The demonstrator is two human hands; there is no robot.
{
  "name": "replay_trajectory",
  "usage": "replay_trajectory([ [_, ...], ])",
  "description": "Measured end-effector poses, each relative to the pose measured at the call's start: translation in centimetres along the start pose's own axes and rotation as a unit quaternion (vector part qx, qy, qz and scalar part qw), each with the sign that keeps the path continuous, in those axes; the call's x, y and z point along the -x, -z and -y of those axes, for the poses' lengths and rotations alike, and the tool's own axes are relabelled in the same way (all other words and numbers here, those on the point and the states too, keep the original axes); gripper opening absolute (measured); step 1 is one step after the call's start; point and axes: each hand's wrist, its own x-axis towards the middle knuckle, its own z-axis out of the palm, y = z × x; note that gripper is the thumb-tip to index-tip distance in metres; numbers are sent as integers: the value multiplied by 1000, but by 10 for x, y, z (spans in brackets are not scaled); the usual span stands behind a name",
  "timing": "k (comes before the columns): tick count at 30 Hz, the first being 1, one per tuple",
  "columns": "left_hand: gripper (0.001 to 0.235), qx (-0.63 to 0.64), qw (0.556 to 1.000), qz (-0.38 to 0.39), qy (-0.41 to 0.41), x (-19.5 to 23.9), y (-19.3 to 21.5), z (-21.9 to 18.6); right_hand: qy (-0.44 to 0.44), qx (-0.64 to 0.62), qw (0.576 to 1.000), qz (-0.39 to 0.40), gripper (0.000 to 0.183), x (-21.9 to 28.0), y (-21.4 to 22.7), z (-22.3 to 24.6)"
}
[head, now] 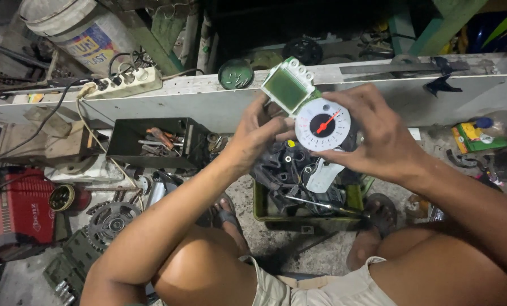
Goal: The person sits on the floor and disassembles a motorcycle speedometer, separating the dial face and circuit board from the white housing. They wipe the gauge lens and housing with a cloth, then use a screwdriver on the black housing parts.
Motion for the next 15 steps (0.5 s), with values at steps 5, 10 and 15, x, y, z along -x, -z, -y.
replay_trajectory([
  [5,84,-100,994,2,36,-1,-12,-3,-58,-23,998,-4,89,-1,6,2],
  [10,67,-140,990,11,29,0,-13,-5,-68,-28,997,-5,87,-3,5,4],
  [15,63,-109,994,6,24,1,-11,-4,-64,-55,996,33,91,-5,5,4],
])
